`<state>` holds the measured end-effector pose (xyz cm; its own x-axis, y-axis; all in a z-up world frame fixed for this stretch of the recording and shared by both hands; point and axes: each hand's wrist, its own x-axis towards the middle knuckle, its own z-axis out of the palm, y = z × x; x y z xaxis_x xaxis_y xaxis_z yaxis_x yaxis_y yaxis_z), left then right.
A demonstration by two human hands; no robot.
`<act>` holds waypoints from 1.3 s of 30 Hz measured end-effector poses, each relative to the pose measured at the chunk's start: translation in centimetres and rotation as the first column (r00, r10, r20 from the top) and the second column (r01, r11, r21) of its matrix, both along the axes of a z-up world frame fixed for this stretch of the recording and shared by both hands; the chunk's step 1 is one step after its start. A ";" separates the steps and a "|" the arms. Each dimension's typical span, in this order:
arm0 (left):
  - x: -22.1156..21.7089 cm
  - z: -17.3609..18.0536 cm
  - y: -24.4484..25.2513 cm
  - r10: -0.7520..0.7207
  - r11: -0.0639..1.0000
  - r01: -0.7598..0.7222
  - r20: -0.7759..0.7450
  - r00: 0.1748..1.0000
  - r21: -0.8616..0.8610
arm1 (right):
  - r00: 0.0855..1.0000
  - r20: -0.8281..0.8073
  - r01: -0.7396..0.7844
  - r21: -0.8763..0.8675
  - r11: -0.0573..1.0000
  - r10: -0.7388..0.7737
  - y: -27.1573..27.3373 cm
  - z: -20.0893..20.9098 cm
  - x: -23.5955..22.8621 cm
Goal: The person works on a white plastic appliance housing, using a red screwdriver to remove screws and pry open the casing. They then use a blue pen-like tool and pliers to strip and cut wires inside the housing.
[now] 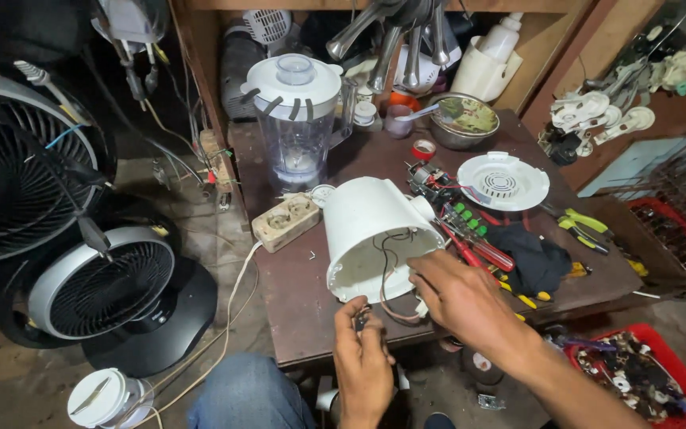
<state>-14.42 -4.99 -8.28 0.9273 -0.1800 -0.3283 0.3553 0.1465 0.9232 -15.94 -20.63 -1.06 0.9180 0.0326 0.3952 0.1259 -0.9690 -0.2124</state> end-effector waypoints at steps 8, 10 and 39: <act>0.7 -1.4 -0.4 0.104 0.991 -0.084 0.215 0.971 -0.103 | 0.931 -0.257 0.217 -0.178 0.960 -0.258 2.4 -0.8 3.6; 0.8 -1.2 -0.3 0.107 0.990 -0.087 0.181 0.978 -0.114 | 0.892 -0.326 0.249 -0.224 0.942 -0.313 2.8 -1.1 4.3; 4.4 -0.2 -4.9 -0.040 0.912 0.018 -0.047 0.998 -0.409 | 0.987 0.111 -0.149 0.362 0.920 0.116 -1.5 -1.4 -1.0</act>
